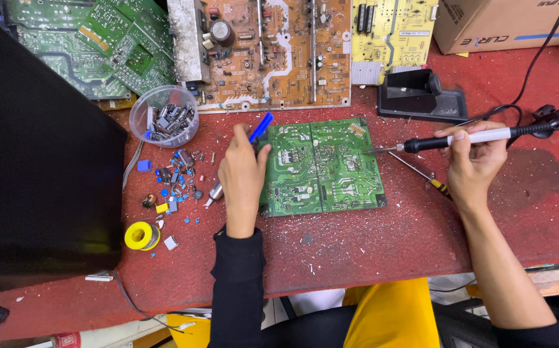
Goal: The person uses a soldering iron and a desoldering pump to remove components from a green circuit board. They flip the board over, use a screwdriver to adjust components, and continue desoldering and removing parts from both sides of the board.
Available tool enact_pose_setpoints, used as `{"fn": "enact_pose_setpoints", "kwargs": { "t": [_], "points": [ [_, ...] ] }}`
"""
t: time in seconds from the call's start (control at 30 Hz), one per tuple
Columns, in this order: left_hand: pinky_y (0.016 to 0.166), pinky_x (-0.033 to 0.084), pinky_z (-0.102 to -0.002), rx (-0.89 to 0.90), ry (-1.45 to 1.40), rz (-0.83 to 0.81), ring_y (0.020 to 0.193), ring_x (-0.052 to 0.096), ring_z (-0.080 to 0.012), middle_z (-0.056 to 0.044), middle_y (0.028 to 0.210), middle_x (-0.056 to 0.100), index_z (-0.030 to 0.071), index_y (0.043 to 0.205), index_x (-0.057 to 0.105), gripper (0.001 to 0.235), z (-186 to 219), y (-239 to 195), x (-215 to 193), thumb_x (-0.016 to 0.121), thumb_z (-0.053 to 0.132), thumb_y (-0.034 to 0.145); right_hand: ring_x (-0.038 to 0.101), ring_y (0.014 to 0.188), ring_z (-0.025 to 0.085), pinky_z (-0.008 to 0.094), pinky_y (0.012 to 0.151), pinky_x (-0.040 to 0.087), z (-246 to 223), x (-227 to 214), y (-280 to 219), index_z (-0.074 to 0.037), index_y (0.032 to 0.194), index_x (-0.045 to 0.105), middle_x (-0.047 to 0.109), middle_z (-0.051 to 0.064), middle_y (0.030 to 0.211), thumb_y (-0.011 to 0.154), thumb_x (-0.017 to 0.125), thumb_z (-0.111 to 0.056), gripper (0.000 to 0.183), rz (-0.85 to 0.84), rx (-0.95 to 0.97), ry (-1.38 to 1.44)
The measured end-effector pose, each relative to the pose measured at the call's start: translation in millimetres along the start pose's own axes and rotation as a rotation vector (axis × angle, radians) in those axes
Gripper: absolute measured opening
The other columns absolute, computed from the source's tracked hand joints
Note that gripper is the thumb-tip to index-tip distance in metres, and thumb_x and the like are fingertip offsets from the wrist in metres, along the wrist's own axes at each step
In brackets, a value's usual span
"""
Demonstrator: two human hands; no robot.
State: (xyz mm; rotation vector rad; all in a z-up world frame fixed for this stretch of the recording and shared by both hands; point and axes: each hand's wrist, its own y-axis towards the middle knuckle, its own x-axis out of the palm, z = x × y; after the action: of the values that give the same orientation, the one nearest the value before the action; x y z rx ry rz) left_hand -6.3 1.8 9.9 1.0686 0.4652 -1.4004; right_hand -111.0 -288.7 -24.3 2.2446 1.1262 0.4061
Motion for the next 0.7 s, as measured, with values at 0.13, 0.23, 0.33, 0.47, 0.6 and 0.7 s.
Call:
{"fn": "enact_pose_setpoints", "kwargs": {
  "t": [0.13, 0.23, 0.33, 0.47, 0.6, 0.7],
  "points": [
    [0.056, 0.041, -0.054, -0.165, 0.089, -0.182, 0.074, 0.055, -0.0432, -0.020, 0.079, 0.057, 0.007, 0.100, 0.044, 0.034, -7.9, 1.8, 8.5, 0.050, 0.035, 0.082, 0.045, 0.055, 0.017, 0.020, 0.052, 0.036, -1.2, 1.8, -1.0, -0.008, 0.093, 0.029, 0.053, 0.025, 0.082, 0.096, 0.043, -0.007, 0.015, 0.026, 0.006, -0.037],
    [0.060, 0.040, -0.054, -0.204, 0.039, -0.208, 0.078, 0.053, -0.0443, -0.022, 0.081, 0.057, 0.007, 0.100, 0.048, 0.034, -9.3, 4.0, 8.6, 0.052, 0.034, 0.080, 0.042, 0.051, 0.018, 0.023, 0.050, 0.036, 0.3, 2.0, -2.5, -0.008, 0.093, 0.027, 0.054, 0.027, 0.085, 0.096, 0.042, -0.005, 0.015, 0.062, -0.004, -0.015],
    [0.061, 0.041, -0.053, -0.241, 0.022, -0.206, 0.078, 0.053, -0.0451, -0.022, 0.081, 0.058, 0.006, 0.096, 0.051, 0.036, -8.6, 3.7, 3.8, 0.054, 0.038, 0.078, 0.043, 0.049, 0.018, 0.022, 0.048, 0.038, -2.4, 2.5, -4.9, -0.007, 0.093, 0.027, 0.054, 0.028, 0.085, 0.095, 0.042, -0.003, 0.015, 0.083, -0.002, -0.038],
    [0.068, 0.039, -0.053, -0.306, -0.027, -0.342, 0.085, 0.051, -0.0445, -0.022, 0.087, 0.056, 0.010, 0.101, 0.047, 0.041, -5.7, 1.8, -10.3, 0.051, 0.038, 0.072, 0.048, 0.053, 0.022, 0.024, 0.050, 0.041, -15.7, 6.5, -8.9, -0.005, 0.094, 0.026, 0.053, 0.030, 0.084, 0.095, 0.043, -0.002, 0.017, 0.079, -0.037, -0.083],
    [0.071, 0.039, -0.048, -0.256, -0.077, -0.498, 0.092, 0.050, -0.0398, -0.020, 0.095, 0.056, 0.007, 0.110, 0.040, 0.052, -10.4, 2.1, -8.0, 0.054, 0.034, 0.069, 0.051, 0.055, 0.025, 0.026, 0.048, 0.042, -29.0, 11.4, -10.1, -0.002, 0.093, 0.026, 0.052, 0.034, 0.085, 0.094, 0.042, 0.004, 0.017, 0.075, -0.074, -0.098],
    [0.069, 0.042, -0.037, -0.228, -0.128, -0.588, 0.067, 0.062, -0.0273, -0.015, 0.079, 0.062, 0.010, 0.115, 0.036, 0.054, -5.8, 1.1, -14.2, 0.051, 0.030, 0.067, 0.055, 0.064, 0.030, 0.027, 0.048, 0.044, -28.4, 13.3, -10.2, -0.001, 0.094, 0.027, 0.050, 0.033, 0.083, 0.095, 0.042, 0.007, 0.017, 0.084, -0.080, -0.109]
  ]
}}
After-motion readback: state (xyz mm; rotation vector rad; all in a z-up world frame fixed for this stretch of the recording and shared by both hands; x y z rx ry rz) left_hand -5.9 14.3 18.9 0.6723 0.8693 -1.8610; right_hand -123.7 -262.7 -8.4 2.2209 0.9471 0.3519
